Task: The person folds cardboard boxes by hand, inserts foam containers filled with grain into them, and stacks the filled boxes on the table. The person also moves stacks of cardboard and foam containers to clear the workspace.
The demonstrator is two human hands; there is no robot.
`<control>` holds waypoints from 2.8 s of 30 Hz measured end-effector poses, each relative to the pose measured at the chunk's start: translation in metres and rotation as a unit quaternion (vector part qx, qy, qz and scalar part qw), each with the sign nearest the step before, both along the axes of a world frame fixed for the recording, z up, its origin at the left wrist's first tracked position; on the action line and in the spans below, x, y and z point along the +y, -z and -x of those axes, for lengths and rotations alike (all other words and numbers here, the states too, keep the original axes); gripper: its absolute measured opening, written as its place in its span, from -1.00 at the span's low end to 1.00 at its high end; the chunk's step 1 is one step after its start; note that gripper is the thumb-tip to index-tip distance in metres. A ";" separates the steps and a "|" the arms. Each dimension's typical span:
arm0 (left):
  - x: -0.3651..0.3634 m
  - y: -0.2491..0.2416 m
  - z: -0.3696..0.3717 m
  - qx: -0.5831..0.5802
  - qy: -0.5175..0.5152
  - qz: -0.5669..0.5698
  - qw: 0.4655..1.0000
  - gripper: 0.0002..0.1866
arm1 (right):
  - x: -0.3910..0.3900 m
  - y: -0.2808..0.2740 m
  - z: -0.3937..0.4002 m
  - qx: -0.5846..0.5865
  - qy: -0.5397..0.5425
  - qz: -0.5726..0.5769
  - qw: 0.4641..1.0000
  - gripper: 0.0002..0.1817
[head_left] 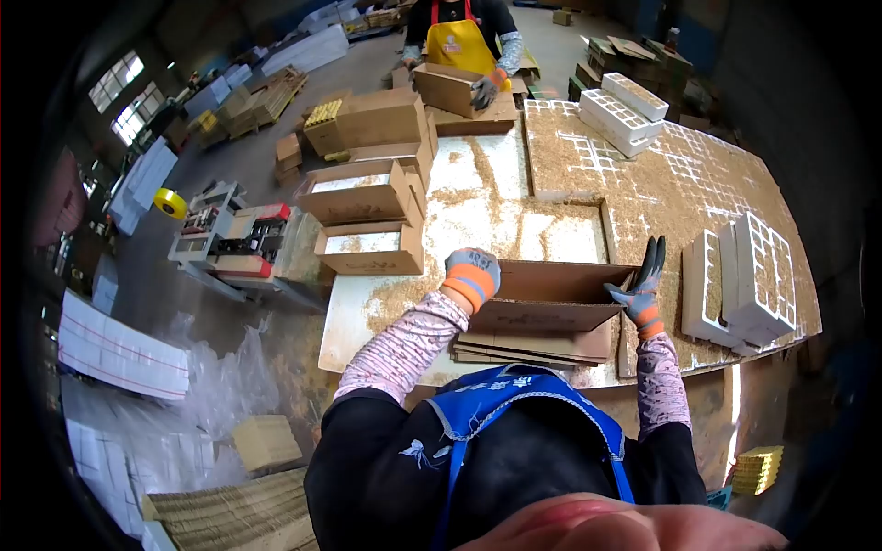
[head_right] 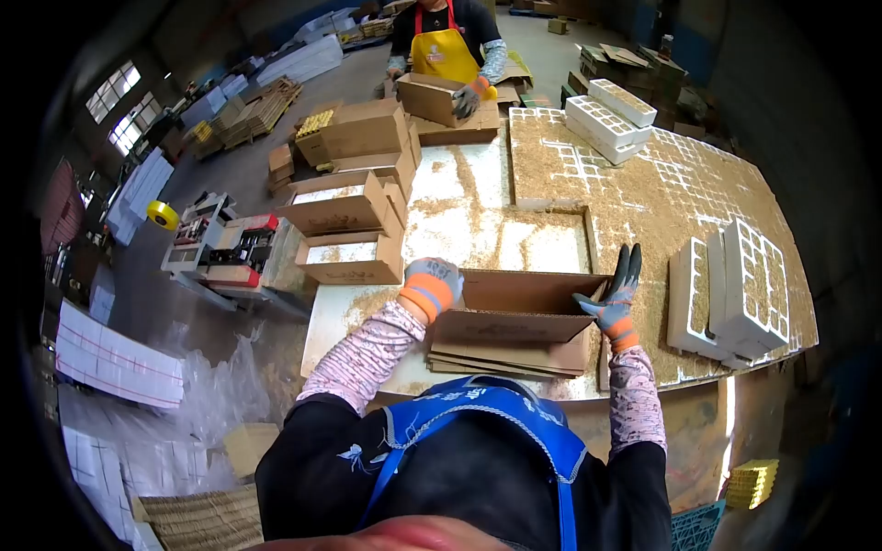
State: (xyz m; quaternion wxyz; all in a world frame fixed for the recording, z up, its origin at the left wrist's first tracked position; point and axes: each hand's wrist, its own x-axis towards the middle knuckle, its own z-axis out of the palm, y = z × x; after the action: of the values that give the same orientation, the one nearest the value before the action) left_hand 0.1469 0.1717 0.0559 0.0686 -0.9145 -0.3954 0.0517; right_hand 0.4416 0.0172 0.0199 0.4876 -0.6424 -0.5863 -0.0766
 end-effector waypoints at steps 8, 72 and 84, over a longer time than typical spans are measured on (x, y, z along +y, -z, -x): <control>-0.023 -0.018 -0.008 0.031 -0.114 0.197 0.973 -0.34 | -0.014 -0.034 0.000 -0.193 -0.094 0.164 0.963 0.08; 0.035 0.077 -0.050 -0.451 -0.007 0.227 0.863 -0.18 | -0.229 0.010 -0.270 0.326 0.418 -0.019 0.848 -0.26; 0.051 0.052 -0.039 -0.340 0.074 0.325 0.879 0.17 | -0.254 0.011 -0.322 0.677 0.122 0.089 0.720 -0.33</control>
State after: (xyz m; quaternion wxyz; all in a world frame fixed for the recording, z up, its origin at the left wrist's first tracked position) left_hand 0.1857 0.2230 0.0035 -0.3674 -0.8732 -0.2867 -0.1424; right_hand 0.7638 -0.2366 0.0087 0.6814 -0.6294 -0.0204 0.3729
